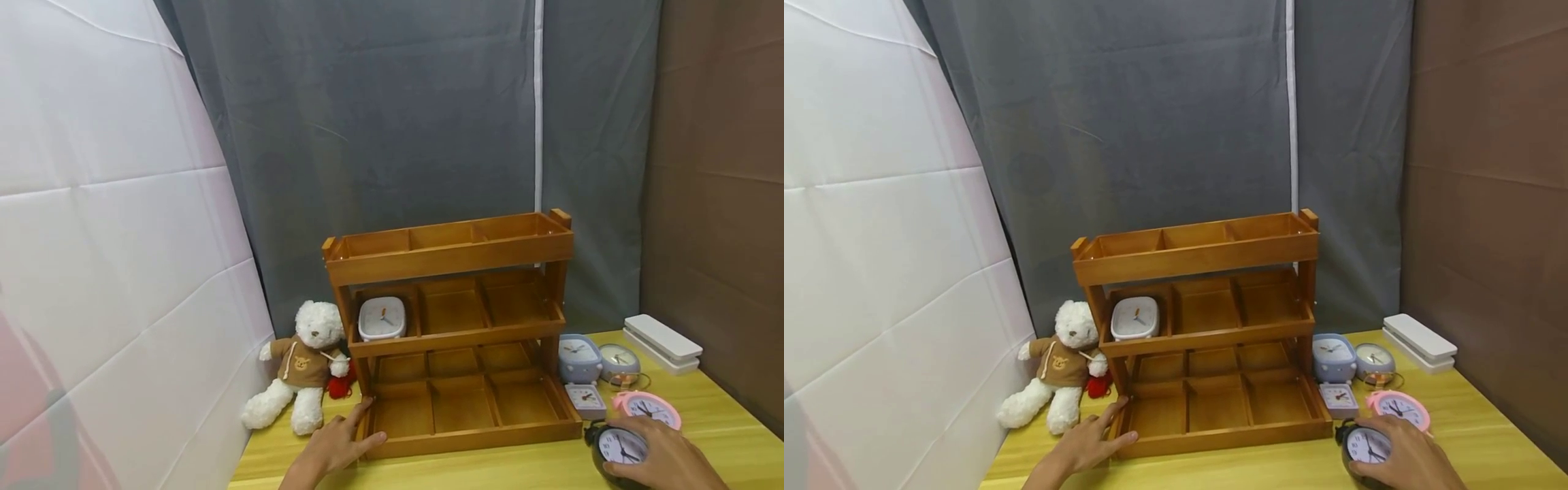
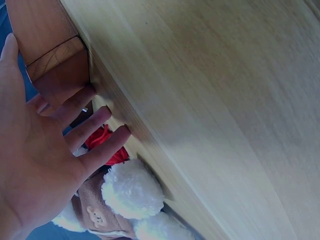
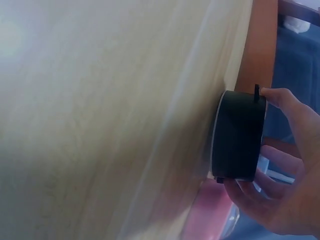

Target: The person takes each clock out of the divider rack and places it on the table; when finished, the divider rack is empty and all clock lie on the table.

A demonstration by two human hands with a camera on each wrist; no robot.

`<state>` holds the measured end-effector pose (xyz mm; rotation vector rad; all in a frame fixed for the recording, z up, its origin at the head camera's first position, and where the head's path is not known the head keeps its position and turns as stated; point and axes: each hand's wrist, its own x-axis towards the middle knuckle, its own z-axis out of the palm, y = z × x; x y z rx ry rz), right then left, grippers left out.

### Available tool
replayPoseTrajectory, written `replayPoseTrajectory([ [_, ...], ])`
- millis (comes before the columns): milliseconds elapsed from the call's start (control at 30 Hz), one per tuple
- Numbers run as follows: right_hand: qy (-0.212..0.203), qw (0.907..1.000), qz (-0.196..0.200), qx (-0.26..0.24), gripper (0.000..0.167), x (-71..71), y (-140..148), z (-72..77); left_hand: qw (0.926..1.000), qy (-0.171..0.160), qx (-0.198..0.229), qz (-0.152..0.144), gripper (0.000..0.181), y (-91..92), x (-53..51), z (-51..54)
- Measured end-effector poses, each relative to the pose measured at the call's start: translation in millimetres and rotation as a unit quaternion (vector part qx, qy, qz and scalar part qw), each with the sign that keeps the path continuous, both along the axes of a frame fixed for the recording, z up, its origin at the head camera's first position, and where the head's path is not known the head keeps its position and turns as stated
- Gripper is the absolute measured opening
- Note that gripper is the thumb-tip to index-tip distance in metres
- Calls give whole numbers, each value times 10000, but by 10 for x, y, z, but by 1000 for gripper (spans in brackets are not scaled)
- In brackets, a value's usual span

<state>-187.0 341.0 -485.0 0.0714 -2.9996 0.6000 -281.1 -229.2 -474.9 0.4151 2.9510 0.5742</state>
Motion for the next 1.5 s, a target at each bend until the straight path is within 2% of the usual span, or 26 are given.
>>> replayPoseTrajectory([
  [67, 97, 9999, -6, -28, 83, -15, -6, -16, 10000, 19, -10, 22, 85, -7, 4, -3],
  [500, 17, 9995, 21, -308, 80, -94, -32, -26, 9999, 88, -15, -62, 84, -1, 39, 5],
  [700, 72, 9994, 128, -307, 77, -107, -23, 24, 9998, 148, -9, -160, 86, -9, 36, -12],
  [800, 391, 9984, 264, -312, 68, -92, -21, 70, 9998, 157, 6, -148, 85, -10, 47, -1],
  [900, 1126, 9924, 403, -280, 56, -67, -36, 108, 9998, 140, 21, -117, 83, -6, 51, 11],
  [1000, 1576, 9865, 393, -199, 55, -55, -75, 188, 9998, 138, 38, -111, 83, 0, 50, 21],
  [1200, 1684, 9844, 484, -166, 65, -94, -258, 456, 9999, 116, 47, -94, 84, -8, 43, -7],
  [1500, 2175, 9701, 996, -410, 65, -187, -605, 920, 9999, 59, 5, -109, 84, -13, 33, 15],
])
